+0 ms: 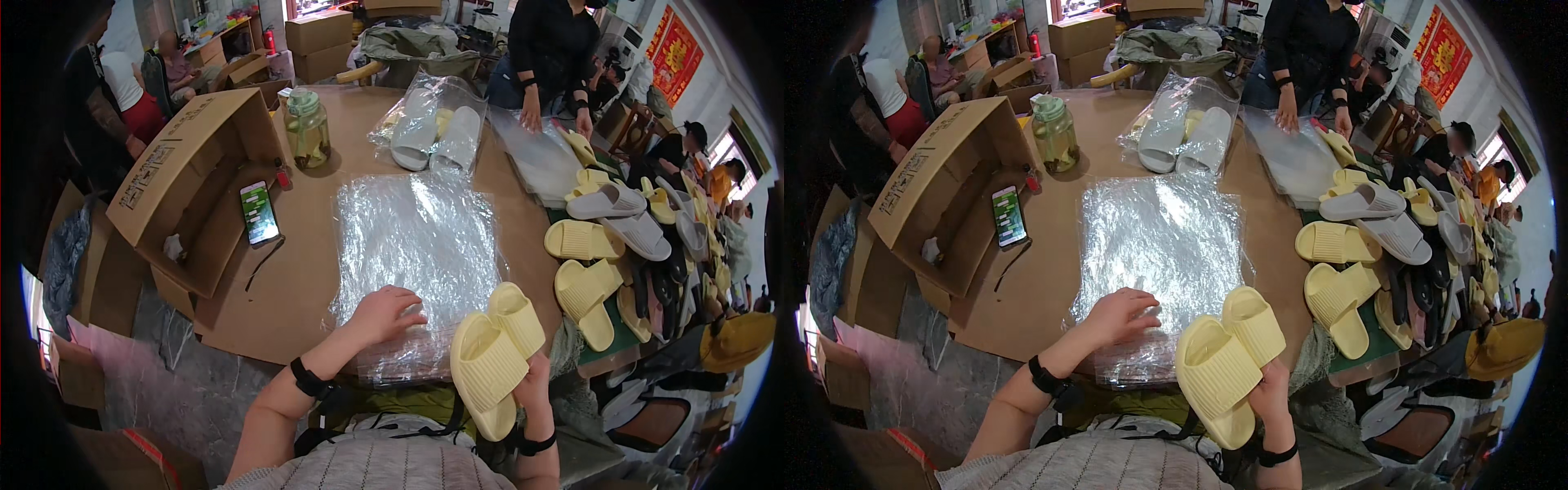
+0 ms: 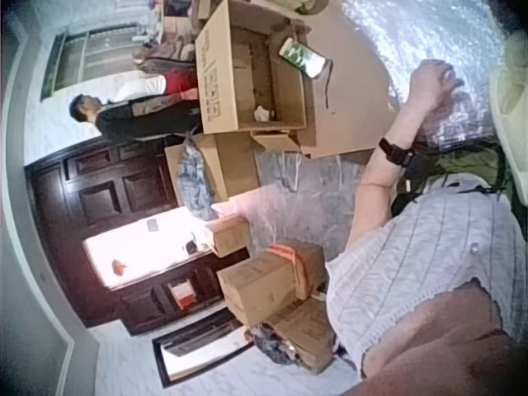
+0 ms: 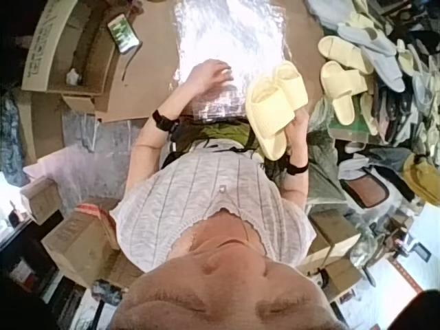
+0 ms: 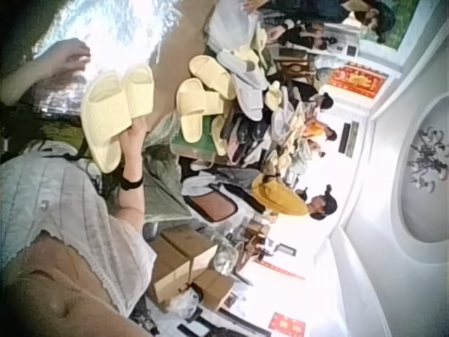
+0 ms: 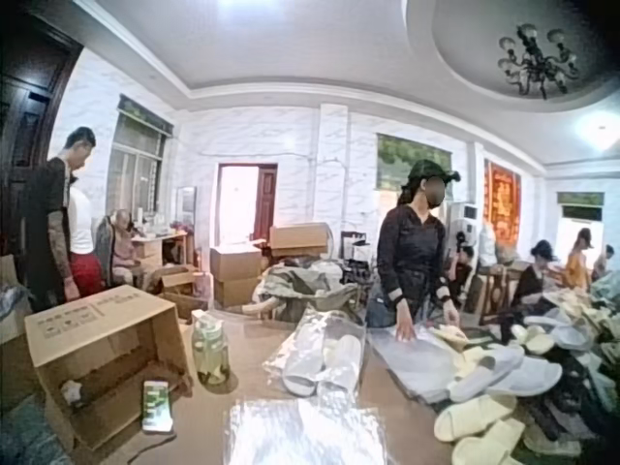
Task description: The recorder is packing various colored rubber sandals into plastic bags on a large table in a shared workspace.
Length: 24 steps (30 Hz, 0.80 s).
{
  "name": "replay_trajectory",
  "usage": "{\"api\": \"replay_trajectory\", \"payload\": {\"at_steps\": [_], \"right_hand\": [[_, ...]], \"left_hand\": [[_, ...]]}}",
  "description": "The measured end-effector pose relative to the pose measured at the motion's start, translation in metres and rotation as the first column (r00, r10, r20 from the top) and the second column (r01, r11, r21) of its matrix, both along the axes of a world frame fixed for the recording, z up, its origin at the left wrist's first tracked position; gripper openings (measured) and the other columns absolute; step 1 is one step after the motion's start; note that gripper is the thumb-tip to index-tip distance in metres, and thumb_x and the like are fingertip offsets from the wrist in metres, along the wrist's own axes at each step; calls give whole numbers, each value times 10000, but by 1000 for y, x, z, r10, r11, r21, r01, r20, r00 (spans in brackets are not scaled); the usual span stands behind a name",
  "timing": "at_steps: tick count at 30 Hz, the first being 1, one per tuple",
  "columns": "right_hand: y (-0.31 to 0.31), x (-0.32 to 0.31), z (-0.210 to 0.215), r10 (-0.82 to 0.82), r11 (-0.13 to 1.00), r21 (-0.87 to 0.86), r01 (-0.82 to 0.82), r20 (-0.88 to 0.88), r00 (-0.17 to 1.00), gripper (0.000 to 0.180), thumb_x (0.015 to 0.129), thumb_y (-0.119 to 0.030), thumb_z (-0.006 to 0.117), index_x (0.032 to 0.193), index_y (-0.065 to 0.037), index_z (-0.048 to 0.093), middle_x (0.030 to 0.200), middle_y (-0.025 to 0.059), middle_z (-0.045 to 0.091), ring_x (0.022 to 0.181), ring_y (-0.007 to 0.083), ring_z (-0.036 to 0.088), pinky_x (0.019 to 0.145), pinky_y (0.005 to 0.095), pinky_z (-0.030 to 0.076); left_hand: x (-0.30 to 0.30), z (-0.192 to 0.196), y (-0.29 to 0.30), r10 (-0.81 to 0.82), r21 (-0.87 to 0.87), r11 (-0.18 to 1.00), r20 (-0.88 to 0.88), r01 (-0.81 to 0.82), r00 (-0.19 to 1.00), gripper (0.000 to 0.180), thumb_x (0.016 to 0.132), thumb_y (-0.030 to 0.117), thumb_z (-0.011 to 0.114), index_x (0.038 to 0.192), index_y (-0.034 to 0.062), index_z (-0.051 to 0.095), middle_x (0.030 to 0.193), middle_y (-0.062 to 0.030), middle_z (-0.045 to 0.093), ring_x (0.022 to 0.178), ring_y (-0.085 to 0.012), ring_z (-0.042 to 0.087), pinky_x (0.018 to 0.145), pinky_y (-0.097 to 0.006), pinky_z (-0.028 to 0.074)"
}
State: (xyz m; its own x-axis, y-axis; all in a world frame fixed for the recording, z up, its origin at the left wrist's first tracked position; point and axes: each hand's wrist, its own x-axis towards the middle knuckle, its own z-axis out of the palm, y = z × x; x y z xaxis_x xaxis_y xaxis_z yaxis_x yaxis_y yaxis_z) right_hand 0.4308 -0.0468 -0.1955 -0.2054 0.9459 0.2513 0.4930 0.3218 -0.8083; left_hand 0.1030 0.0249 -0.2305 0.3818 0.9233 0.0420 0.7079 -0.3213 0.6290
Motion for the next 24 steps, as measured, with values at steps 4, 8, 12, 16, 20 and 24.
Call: {"api": "replay_trajectory", "payload": {"at_steps": [4,8,12,16,20,24], "right_hand": [[-3,4,-2,-15,999,49,13,36,999,360,828,-48,736,1184,-30,685,1175,168,695,1106,336,664,929,394,520],[-9,3,-1,4,1000,14,-4,4,1000,342,829,-60,748,1166,-28,698,1185,144,699,1101,307,668,934,383,515],[-12,-10,12,107,994,-1,-107,17,994,319,839,-93,763,1146,-24,710,1186,133,704,1102,288,673,944,374,511],[-8,-25,10,293,956,-37,-292,26,956,401,818,-89,740,1212,-42,679,1203,160,682,1106,337,667,910,384,531],[-8,-43,1,327,941,-105,-321,52,943,357,840,-118,690,1188,-41,673,1074,176,685,955,352,681,806,408,544],[-8,-41,-11,188,981,-99,-164,337,922,232,787,-145,695,970,-6,659,899,190,632,781,402,627,689,475,523]], "left_hand": [[5,-10,-3,5,128,992,-119,11,993,358,791,320,792,1094,143,722,1171,-54,654,1063,-282,598,914,-395,508],[7,-24,-1,137,100,984,91,-146,986,266,755,295,811,954,126,758,1132,-58,663,999,-286,604,887,-410,508],[0,-32,11,218,-180,970,351,-163,911,185,781,246,802,878,90,781,1044,-84,692,965,-277,650,869,-382,528],[-5,-30,16,210,-279,956,445,-88,871,195,812,229,789,936,79,779,1030,-91,701,976,-248,680,826,-348,554],[6,-18,9,369,-379,906,487,-189,792,196,835,219,767,970,77,766,1036,-89,694,946,-250,678,816,-349,552],[12,3,-3,192,14,975,439,-220,878,152,863,200,733,972,96,754,1009,-72,681,919,-238,653,785,-346,537]]}}
